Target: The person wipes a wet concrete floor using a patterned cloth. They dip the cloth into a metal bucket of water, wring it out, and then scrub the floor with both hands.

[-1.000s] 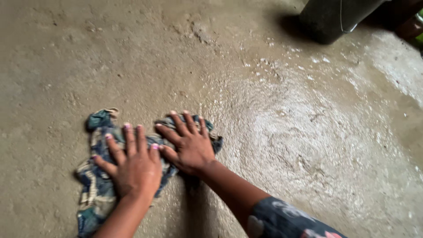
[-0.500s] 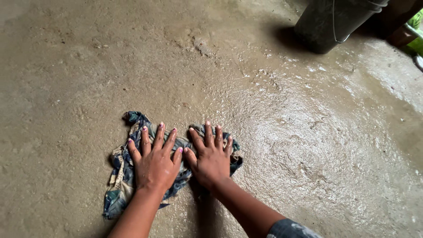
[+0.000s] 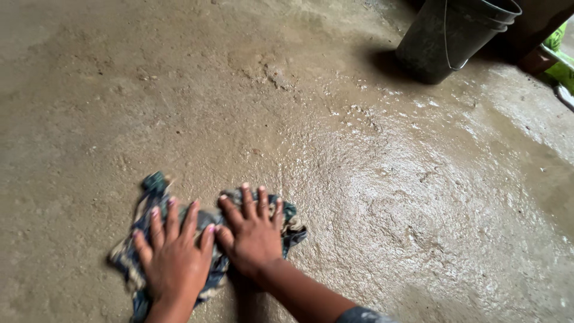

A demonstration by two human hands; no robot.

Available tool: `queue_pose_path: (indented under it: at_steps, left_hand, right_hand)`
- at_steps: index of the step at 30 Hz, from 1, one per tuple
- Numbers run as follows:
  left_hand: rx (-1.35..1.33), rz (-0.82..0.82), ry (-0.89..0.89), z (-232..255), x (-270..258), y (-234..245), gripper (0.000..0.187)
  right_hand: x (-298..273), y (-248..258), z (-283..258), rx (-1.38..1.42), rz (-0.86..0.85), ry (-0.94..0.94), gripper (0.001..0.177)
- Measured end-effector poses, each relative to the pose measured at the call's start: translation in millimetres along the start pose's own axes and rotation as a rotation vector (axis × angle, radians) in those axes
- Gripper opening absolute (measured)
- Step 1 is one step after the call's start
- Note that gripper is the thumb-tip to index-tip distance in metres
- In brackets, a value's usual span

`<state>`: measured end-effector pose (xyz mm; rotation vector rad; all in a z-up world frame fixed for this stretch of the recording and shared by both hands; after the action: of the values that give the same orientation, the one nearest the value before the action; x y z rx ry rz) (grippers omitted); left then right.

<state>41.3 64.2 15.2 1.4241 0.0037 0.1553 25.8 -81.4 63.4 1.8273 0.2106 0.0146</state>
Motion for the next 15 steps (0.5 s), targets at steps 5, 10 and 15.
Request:
queue_pose_path:
  at_steps: [5, 10, 15]
  left_hand:
    - [-0.042, 0.056, 0.164, -39.3, -25.4, -6.0, 0.068]
    - [0.052, -0.006, 0.225, -38.2, -29.2, -14.3, 0.072]
    - [-0.075, 0.085, 0.185, -11.7, -27.2, -0.9, 0.068]
  right_hand:
    - [-5.3, -7.5, -33.5, 0.016, 0.002, 0.171, 0.065]
    - [-9.1, -0.6, -26.9, 0.050, 0.008, 0.201, 0.068]
    - [-1.3, 2.2, -4.6, -0.001, 0.029, 0.142, 0.068]
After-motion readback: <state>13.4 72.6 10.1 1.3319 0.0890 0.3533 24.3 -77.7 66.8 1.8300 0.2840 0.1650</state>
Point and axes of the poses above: each hand's wrist, its own x-axis towards the middle knuckle, its own y-axis out of the back of the hand, z = x × y, the point moved 10 cm from there along x, towards the middle knuckle, and after that the axes turned 8 degrees about y, right-handed, at the moved point
